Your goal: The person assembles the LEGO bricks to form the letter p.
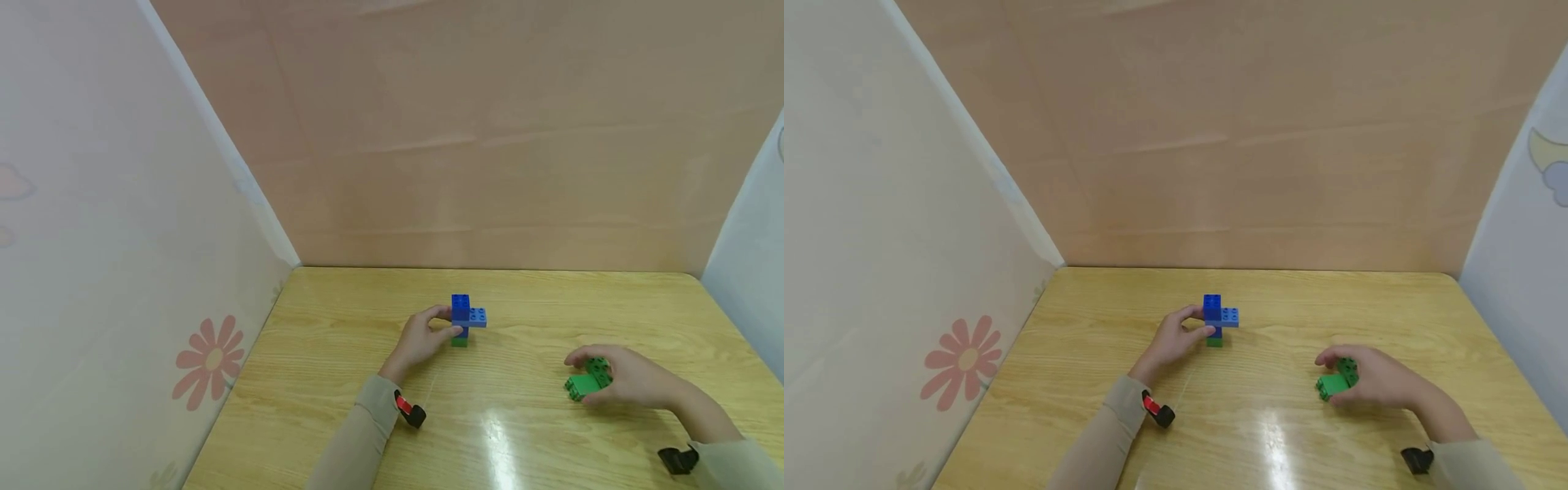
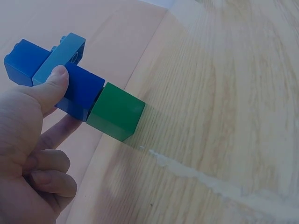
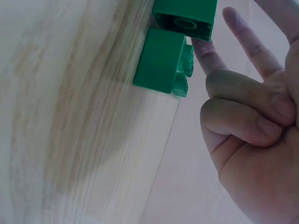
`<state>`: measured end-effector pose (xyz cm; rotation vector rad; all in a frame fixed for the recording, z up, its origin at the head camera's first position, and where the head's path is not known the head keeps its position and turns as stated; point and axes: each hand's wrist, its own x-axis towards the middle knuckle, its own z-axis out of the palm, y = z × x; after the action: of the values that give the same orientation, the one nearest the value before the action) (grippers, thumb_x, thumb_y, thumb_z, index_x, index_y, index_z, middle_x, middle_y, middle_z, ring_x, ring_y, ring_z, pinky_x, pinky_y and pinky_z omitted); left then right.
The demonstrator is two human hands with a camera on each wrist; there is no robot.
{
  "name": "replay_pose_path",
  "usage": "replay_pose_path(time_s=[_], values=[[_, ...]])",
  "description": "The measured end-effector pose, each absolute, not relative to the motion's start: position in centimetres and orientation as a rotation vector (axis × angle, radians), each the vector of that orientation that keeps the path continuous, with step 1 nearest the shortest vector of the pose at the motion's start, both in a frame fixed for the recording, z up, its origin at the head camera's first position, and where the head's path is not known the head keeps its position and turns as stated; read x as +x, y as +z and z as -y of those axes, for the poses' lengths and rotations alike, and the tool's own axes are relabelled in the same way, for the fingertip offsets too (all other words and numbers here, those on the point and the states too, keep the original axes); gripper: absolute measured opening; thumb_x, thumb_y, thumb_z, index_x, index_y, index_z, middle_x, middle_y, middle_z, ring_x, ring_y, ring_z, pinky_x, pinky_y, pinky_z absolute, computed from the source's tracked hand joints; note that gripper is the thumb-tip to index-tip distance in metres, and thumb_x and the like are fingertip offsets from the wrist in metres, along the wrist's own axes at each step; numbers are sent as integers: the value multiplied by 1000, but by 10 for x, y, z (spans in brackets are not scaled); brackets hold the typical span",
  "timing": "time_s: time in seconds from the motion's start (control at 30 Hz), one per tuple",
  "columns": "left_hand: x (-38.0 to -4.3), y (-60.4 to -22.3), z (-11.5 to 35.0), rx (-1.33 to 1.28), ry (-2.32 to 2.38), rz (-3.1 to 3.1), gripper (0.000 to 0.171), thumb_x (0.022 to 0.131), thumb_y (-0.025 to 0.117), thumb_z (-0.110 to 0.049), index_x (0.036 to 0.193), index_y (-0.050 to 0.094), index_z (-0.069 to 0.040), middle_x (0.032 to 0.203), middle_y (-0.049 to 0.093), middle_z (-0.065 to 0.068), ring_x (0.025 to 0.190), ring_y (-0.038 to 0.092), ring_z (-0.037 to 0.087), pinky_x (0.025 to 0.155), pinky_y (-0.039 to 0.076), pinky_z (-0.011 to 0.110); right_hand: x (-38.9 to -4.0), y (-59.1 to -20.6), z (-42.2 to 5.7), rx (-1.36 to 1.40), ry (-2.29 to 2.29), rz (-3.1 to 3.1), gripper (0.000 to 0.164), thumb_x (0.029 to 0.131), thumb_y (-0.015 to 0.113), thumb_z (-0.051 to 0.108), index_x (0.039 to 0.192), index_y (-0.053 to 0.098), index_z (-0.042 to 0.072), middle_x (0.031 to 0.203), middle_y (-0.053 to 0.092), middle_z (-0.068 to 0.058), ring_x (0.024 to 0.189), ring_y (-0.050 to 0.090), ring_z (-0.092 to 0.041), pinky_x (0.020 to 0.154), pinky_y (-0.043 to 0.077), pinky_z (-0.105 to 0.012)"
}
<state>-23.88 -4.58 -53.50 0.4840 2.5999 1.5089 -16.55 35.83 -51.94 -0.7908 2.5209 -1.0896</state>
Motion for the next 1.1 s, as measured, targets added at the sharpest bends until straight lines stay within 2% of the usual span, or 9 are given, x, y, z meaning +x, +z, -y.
replay_pose_path(time_s=[0.13, 0.33, 0.57, 0.73, 0.97, 1.03, 1.1], values=[[-239, -536, 46, 489, 1510, -2605, 47, 95, 74, -50, 134, 69, -24, 119, 68, -17, 122, 59, 8, 99, 52, 41, -164, -521, -359, -749, -1012, -2540, 60, 79, 91, 40, 128, 68, 17, 118, 66, 3, 102, 58, -5, 79, 49, -25], [-239, -536, 46, 495, 1514, -2601, 44, 96, 74, -47, 133, 69, -24, 119, 68, -16, 123, 59, 9, 99, 52, 40, -162, -521, -358, -714, -973, -2517, 52, 79, 91, 41, 123, 71, 22, 120, 66, 0, 98, 58, -6, 75, 50, -26], [-239, -537, 46, 493, 1516, -2599, 43, 96, 74, -48, 133, 69, -26, 118, 68, -18, 123, 58, 9, 100, 51, 43, -161, -523, -359, -709, -1008, -2494, 40, 85, 87, 36, 121, 73, 24, 117, 69, 0, 92, 58, -7, 69, 49, -27], [-238, -538, 46, 496, 1524, -2596, 43, 96, 73, -48, 133, 69, -25, 119, 68, -17, 123, 59, 11, 99, 51, 43, -160, -523, -358, -694, -1028, -2526, 40, 87, 86, 34, 123, 72, 21, 119, 68, 0, 90, 56, -6, 68, 48, -26], [-238, -538, 47, 504, 1529, -2598, 43, 96, 73, -49, 133, 69, -26, 119, 68, -16, 123, 59, 12, 99, 51, 45, -162, -517, -354, -780, -1042, -2602, 37, 88, 85, 35, 120, 70, 23, 112, 68, 9, 95, 60, -5, 73, 51, -26], [-238, -538, 47, 506, 1530, -2597, 44, 96, 73, -49, 134, 69, -26, 119, 68, -16, 124, 59, 12, 99, 51, 44, -162, -515, -353, -776, -1052, -2622, 36, 88, 85, 36, 119, 69, 25, 112, 67, 9, 96, 60, -5, 72, 51, -27], [-237, -537, 47, 501, 1529, -2596, 44, 96, 73, -49, 134, 68, -26, 119, 68, -17, 124, 59, 12, 99, 51, 44, -163, -513, -351, -743, -1074, -2628, 35, 89, 85, 35, 119, 68, 25, 115, 67, 3, 88, 59, -5, 67, 49, -26]])
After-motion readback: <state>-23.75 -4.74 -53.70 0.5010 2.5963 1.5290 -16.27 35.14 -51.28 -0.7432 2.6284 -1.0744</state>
